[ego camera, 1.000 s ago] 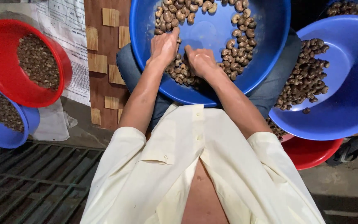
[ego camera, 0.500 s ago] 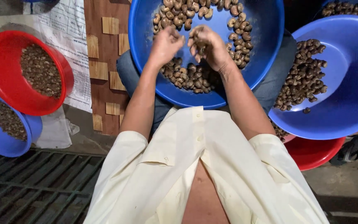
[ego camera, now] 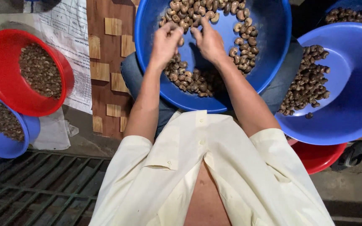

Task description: Manually sorting cashew nuts from a large blue bowl into smaller red and blue bowls based on quality or type.

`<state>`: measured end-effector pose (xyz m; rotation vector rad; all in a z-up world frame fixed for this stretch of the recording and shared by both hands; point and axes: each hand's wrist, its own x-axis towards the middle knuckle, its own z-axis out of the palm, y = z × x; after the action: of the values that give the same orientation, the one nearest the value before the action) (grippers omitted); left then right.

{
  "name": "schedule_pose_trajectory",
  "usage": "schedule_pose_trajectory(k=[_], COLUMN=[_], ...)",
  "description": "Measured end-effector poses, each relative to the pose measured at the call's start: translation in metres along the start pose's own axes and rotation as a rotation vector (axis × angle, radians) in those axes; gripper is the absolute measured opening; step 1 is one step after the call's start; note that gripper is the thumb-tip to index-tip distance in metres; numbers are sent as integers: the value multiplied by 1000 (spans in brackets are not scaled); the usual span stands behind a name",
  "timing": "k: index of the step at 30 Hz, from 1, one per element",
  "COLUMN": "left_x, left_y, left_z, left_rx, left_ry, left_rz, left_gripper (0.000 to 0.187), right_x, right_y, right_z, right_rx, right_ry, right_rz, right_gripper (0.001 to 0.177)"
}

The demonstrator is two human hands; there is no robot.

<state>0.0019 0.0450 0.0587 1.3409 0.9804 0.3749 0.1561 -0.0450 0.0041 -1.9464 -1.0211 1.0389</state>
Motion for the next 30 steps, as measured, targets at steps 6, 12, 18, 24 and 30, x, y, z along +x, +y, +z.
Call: schedule_pose_trajectory(k=[6, 12, 18, 24, 30], left_x=[7, 16, 18, 17, -39], left_y=[-50, -78, -71, -54, 18], left_z=[4, 6, 11, 18, 76], left_rx=[1012, 1282, 1145, 469, 380], left_ry=[47, 45, -46, -4, 179], left_rz=[156, 308, 243, 187, 308], left_gripper=[40, 48, 27, 28, 21], right_x=[23, 19, -10, 3, -60], right_y=[40, 80, 80, 86, -9], right_z=[29, 37, 18, 48, -27], right_rx=[-349, -451, -81, 312, 1203], right_ry=[-21, 214, 147, 37, -140], right_rz=[4, -148, 146, 280, 426], right_gripper=[42, 43, 34, 50, 95])
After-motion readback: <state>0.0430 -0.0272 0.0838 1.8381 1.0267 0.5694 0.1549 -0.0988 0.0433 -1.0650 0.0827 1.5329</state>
